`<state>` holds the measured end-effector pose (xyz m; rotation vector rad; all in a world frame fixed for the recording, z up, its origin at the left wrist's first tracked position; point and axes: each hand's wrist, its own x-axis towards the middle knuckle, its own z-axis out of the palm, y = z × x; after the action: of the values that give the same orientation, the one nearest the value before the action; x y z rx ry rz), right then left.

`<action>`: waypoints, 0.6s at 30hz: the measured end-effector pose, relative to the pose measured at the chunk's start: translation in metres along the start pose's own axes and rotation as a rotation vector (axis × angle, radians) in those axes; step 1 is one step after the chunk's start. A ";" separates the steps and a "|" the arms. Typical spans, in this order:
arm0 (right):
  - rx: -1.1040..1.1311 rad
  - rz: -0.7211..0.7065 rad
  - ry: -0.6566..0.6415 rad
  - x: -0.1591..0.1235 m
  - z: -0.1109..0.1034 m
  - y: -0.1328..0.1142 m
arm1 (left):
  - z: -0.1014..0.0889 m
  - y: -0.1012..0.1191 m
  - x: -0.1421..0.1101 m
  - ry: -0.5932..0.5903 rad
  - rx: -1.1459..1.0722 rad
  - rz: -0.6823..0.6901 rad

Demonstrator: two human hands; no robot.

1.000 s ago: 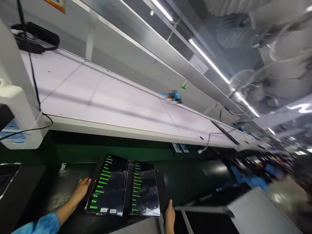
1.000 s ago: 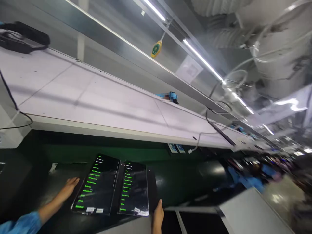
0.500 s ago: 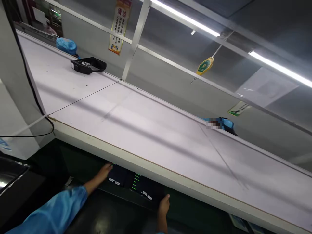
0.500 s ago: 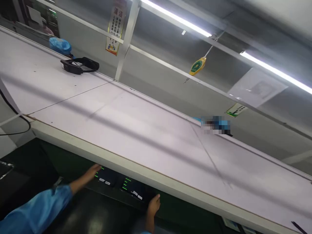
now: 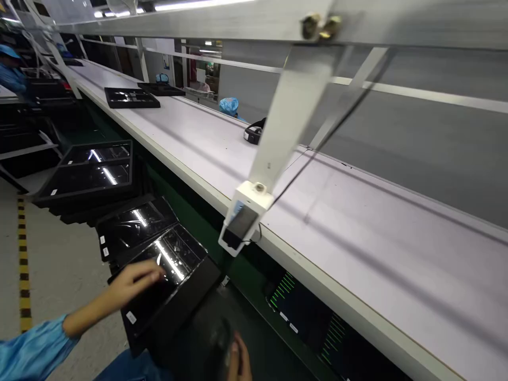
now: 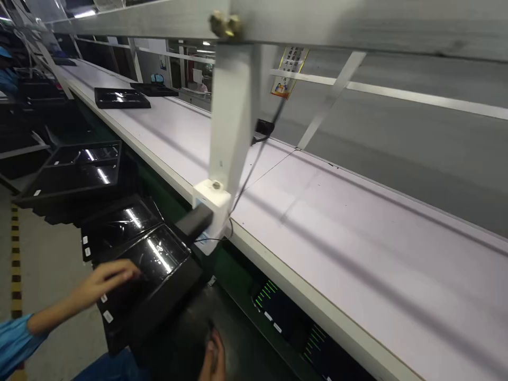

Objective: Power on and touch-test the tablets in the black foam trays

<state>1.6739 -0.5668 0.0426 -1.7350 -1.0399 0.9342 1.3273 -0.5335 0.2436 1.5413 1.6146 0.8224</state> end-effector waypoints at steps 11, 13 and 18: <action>-0.309 -0.339 0.031 -0.019 0.188 -0.152 | -0.086 -0.133 0.204 -0.167 0.437 0.415; -0.384 -0.276 0.098 -0.020 0.206 -0.156 | -0.088 -0.149 0.216 -0.258 0.415 0.468; -0.461 -0.170 0.185 -0.023 0.225 -0.167 | -0.093 -0.176 0.227 -0.343 0.345 0.575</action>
<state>1.4216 -0.4771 0.1279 -2.0191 -1.3261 0.4360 1.1568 -0.3159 0.1231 2.3083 1.1070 0.5306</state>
